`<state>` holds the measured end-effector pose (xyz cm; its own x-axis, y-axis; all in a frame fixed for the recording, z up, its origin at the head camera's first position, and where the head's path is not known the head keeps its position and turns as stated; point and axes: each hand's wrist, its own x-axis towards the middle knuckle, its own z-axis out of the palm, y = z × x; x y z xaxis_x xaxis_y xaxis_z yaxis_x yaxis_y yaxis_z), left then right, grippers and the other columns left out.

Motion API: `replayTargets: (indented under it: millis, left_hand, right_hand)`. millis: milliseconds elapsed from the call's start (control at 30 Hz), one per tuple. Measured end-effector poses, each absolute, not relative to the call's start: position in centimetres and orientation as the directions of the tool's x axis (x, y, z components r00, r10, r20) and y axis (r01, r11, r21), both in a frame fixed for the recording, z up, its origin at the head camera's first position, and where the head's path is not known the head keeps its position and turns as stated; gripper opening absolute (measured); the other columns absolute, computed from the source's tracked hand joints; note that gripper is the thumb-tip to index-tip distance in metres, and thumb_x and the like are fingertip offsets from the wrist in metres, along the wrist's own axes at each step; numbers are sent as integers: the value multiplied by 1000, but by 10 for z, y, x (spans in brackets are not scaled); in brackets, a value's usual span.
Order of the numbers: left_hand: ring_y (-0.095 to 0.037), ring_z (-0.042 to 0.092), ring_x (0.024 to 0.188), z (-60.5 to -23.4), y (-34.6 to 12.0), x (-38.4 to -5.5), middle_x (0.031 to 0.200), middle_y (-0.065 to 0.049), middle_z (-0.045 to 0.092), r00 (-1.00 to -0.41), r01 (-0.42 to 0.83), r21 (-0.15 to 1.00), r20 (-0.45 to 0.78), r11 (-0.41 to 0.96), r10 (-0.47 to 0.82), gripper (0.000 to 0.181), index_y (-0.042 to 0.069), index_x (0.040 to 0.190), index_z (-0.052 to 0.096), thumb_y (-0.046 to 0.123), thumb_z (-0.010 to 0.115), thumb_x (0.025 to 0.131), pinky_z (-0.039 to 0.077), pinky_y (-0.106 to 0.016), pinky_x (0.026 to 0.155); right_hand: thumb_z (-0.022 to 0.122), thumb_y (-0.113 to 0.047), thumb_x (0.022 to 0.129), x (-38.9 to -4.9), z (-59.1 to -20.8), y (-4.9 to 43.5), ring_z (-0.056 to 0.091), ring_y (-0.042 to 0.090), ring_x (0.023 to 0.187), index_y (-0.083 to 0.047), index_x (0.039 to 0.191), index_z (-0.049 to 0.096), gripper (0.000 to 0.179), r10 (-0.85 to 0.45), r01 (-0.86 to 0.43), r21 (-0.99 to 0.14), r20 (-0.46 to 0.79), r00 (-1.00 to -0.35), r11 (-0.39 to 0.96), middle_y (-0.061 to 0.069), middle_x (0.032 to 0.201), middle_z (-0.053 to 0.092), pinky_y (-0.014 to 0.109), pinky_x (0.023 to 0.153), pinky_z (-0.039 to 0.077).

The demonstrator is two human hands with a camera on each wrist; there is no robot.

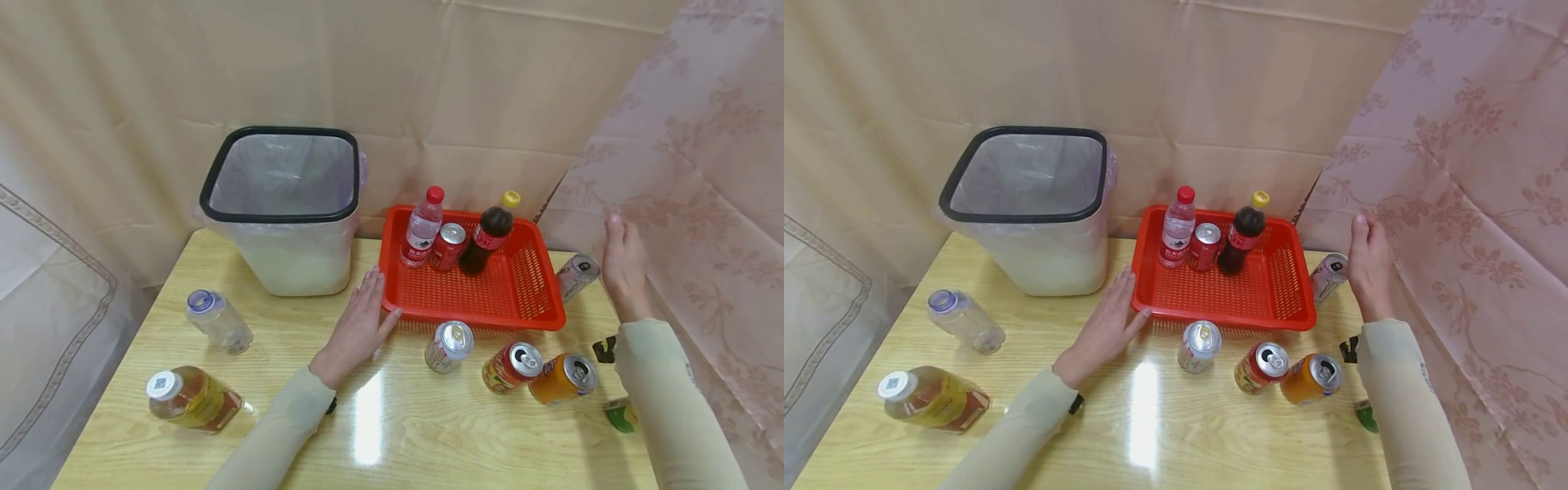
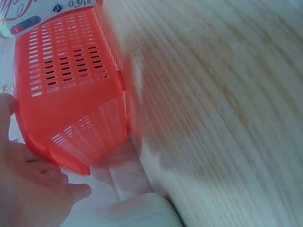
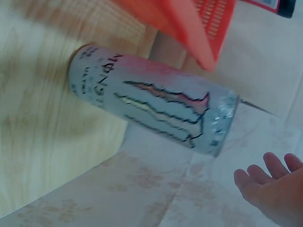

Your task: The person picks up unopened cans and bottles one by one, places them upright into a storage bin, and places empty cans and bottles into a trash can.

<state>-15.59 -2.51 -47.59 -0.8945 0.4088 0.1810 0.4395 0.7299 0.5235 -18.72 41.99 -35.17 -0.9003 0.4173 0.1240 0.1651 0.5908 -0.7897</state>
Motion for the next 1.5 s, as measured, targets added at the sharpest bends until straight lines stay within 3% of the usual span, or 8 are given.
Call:
replayTargets:
  millis: [267,500,733,900,1067,1133,1200,1500]
  left_hand:
    - [-33,12,158,-477,-25,-155,172,-19,12,-893,444,523,190,727,409,79,-7,161,20,45,48,109,22,-56,124]
    - [-33,12,158,-477,-25,-156,172,-19,11,-894,441,521,185,731,408,79,-7,162,19,44,48,109,22,-56,124]
    - [-33,12,159,-477,-25,-156,172,-18,12,-893,442,524,187,728,409,78,-6,162,20,44,48,109,22,-56,124]
    - [-32,10,159,-478,-25,-156,172,-18,10,-894,442,525,189,727,407,78,-6,162,19,44,47,109,20,-55,124]
    - [-32,11,159,-478,-25,-155,172,-18,10,-893,444,528,192,724,408,78,-7,162,19,43,48,109,21,-55,124]
    - [-33,12,158,-477,-25,-155,172,-19,11,-893,444,531,194,721,407,78,-7,162,19,43,49,109,21,-55,124]
    - [-32,12,158,-477,-25,-155,172,-18,11,-892,444,533,193,720,408,78,-7,162,20,43,49,109,20,-55,124]
    - [-32,11,159,-475,-25,-155,172,-19,12,-893,443,525,186,727,410,77,-6,161,20,43,48,109,21,-55,124]
  right_hand:
    - [32,-67,105,-185,-366,432,23,49,151,-4,165,18,88,349,182,-770,56,-935,612,26,167,22,65,122,18]
    - [42,-74,98,-190,-384,440,22,58,148,3,164,2,109,264,257,-637,-87,-961,727,33,167,13,77,110,26]
    - [53,-62,99,-193,-402,444,16,61,147,9,160,-7,111,227,267,-683,-150,-962,680,40,164,3,78,110,25]
    - [59,-54,100,-196,-412,445,32,56,141,10,159,7,102,199,213,-683,-100,-975,699,42,154,27,75,108,33]
    - [64,-37,102,-198,-418,445,64,25,90,5,135,45,57,163,98,-672,34,-986,734,20,102,69,37,81,54]
    - [64,-32,101,-198,-419,446,61,14,70,4,121,50,43,167,87,-661,60,-984,745,11,84,69,27,64,51]
    - [62,-32,101,-197,-419,446,57,9,64,3,116,51,40,188,106,-648,59,-980,754,6,81,65,24,57,49]
    - [58,-43,100,-192,-417,441,55,28,84,6,129,47,59,285,224,-568,21,-958,792,20,102,59,32,64,46]
